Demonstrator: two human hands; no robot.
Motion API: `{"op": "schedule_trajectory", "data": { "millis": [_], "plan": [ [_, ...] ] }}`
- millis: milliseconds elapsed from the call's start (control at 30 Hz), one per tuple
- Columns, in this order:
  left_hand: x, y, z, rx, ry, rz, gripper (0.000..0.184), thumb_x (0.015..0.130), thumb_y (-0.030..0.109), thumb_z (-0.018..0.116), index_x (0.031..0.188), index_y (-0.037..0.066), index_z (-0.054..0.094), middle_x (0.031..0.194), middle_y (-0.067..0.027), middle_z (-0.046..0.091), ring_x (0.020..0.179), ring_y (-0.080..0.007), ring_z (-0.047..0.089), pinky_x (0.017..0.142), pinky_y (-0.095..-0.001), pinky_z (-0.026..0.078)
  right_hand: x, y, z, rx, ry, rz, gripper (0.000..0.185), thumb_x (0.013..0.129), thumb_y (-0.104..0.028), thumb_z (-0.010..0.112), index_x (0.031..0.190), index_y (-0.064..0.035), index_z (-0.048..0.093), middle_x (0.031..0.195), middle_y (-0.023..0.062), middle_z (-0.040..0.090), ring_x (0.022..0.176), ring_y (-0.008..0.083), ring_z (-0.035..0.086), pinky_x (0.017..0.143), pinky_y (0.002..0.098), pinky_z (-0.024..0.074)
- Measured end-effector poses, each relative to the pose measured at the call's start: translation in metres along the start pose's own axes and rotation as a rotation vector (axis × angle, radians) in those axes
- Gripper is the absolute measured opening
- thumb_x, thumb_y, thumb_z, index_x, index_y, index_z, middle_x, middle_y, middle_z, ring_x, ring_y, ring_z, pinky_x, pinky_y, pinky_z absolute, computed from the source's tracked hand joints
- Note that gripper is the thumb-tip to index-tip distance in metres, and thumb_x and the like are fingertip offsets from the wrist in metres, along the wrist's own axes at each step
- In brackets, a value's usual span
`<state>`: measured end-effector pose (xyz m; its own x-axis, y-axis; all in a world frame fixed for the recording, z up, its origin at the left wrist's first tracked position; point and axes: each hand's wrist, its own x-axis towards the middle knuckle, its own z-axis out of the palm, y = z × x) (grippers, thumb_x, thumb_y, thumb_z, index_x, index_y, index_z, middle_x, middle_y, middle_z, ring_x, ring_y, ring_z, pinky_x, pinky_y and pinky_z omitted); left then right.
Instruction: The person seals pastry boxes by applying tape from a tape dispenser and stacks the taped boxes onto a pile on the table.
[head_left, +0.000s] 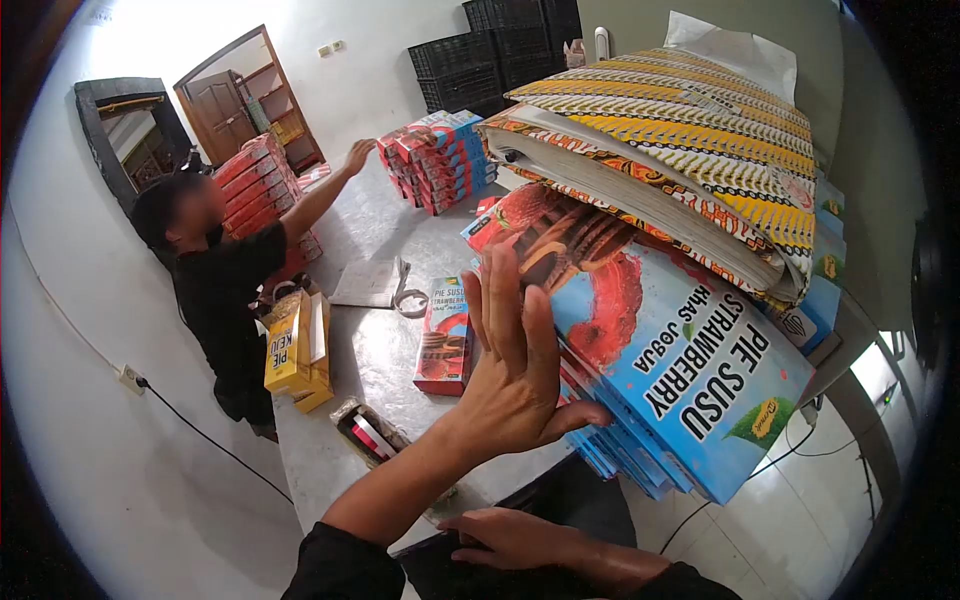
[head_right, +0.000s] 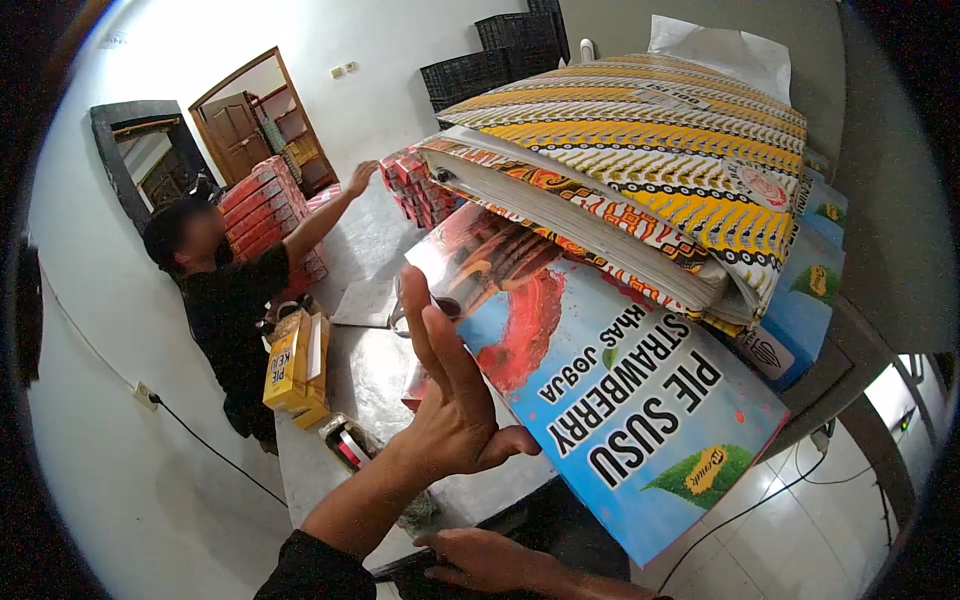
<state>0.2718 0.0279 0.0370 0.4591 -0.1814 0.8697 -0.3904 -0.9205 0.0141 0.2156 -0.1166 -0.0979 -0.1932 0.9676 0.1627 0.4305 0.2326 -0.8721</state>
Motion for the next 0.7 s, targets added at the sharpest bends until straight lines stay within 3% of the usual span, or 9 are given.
{"op": "schedule_trajectory", "data": {
  "millis": [333, 533, 700],
  "plan": [
    [-0.013, -0.003, 0.000, 0.034, 0.004, 0.002, 0.124, 0.089, 0.082, 0.046, 0.161, -0.004, -0.008, 0.157, -0.0467, -0.016, 0.149, -0.0636, -0.010, 0.115, -0.0736, -0.004, -0.002, 0.017, 0.012, -0.026, 0.030, -0.031, 0.050, 0.103, -0.031, 0.063, 0.140, -0.0017, 0.049, 0.103, 0.0202, 0.066, 0.096, 0.0361, 0.066, 0.087, 0.0444, 0.0527],
    [-0.022, -0.007, -0.010, 0.002, 0.005, -0.026, 0.126, 0.088, 0.078, 0.053, 0.161, -0.002, -0.011, 0.158, -0.0413, -0.025, 0.149, -0.0593, -0.017, 0.119, -0.0687, 0.006, -0.003, 0.014, 0.009, -0.041, 0.006, -0.015, 0.051, 0.102, -0.032, 0.063, 0.140, -0.0010, 0.050, 0.103, 0.0200, 0.066, 0.097, 0.0367, 0.066, 0.087, 0.0449, 0.0528],
    [-0.029, -0.008, -0.012, 0.039, -0.013, -0.045, 0.126, 0.088, 0.078, 0.053, 0.161, -0.002, -0.012, 0.159, -0.0404, -0.025, 0.150, -0.0587, -0.017, 0.120, -0.0670, 0.007, -0.002, 0.009, 0.008, -0.020, -0.022, 0.041, 0.052, 0.102, -0.033, 0.063, 0.139, 0.0000, 0.051, 0.104, 0.0204, 0.067, 0.100, 0.0370, 0.067, 0.090, 0.0447, 0.0525]
  ]
}}
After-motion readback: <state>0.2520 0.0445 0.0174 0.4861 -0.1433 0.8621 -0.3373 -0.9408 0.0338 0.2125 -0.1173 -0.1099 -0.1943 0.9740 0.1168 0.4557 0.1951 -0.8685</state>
